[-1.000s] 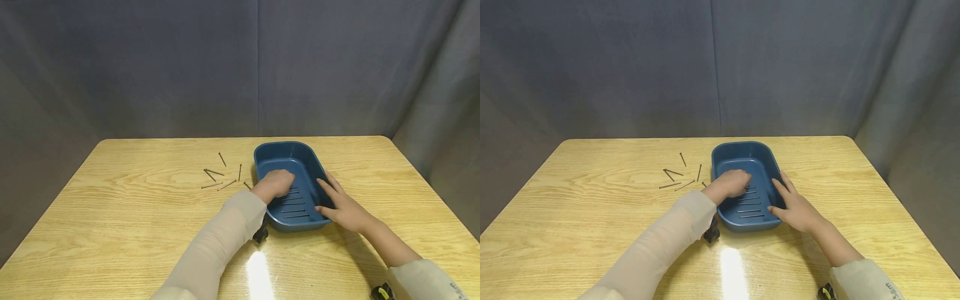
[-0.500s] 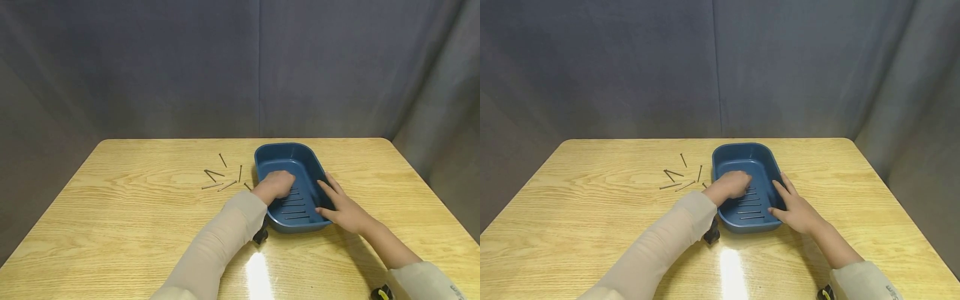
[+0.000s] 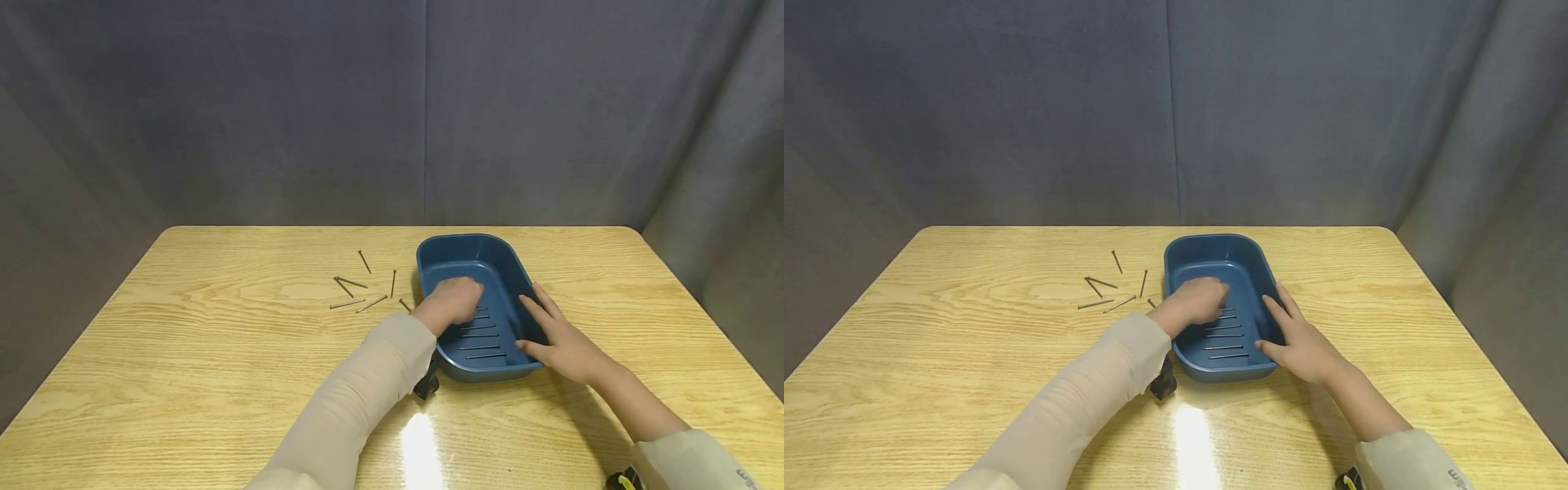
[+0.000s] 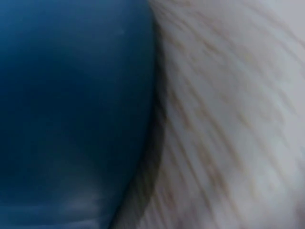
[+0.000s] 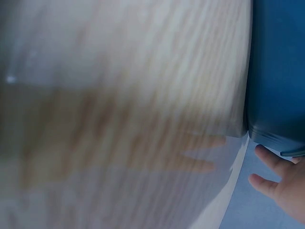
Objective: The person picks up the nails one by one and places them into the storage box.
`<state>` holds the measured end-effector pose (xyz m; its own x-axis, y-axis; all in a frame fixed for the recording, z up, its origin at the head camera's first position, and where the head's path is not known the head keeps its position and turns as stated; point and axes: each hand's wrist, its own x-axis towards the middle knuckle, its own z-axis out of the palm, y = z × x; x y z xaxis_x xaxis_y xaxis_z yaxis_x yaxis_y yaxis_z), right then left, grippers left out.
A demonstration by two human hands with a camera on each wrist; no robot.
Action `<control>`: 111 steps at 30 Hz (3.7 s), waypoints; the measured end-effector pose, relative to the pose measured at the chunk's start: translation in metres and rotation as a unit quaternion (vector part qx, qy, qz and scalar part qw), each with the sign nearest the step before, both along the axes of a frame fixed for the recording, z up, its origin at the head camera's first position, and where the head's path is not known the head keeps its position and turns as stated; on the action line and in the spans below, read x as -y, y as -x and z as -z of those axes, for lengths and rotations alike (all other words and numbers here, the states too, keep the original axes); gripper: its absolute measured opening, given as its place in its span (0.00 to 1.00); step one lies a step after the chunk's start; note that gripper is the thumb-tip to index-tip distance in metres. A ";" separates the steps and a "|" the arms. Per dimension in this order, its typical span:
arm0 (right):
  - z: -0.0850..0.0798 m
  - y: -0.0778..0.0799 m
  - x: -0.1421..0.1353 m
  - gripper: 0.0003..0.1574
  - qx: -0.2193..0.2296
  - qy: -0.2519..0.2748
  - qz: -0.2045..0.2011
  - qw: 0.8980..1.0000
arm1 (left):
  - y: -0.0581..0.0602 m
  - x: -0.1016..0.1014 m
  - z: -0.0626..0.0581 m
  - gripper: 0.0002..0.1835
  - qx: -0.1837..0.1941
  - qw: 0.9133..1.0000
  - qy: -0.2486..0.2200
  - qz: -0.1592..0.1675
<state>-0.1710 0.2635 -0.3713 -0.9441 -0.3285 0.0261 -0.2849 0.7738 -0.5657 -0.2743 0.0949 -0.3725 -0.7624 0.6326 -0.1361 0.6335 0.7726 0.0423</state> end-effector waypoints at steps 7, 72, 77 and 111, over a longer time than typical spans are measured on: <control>0.000 0.000 0.000 0.44 -0.001 0.001 0.001 1.000 | 0.001 0.001 -0.002 0.13 -0.024 0.998 -0.060 0.004; -0.001 -0.002 0.000 0.45 -0.002 -0.010 0.005 1.000 | -0.004 0.169 -0.021 0.10 0.091 0.960 -0.250 -0.090; -0.001 -0.002 0.001 0.45 -0.005 -0.008 0.003 1.000 | -0.004 0.178 -0.015 0.10 0.093 0.965 -0.222 -0.100; -0.002 -0.002 0.002 0.45 -0.002 -0.008 0.005 1.000 | 0.003 0.189 0.004 0.02 0.036 0.988 -0.081 -0.128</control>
<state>-0.1687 0.2611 -0.3688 -0.9471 -0.3201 0.0244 -0.2797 0.7855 -0.5520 -0.2777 -0.0945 -0.3767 -0.8925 0.4377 -0.1087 0.4086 0.8868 0.2160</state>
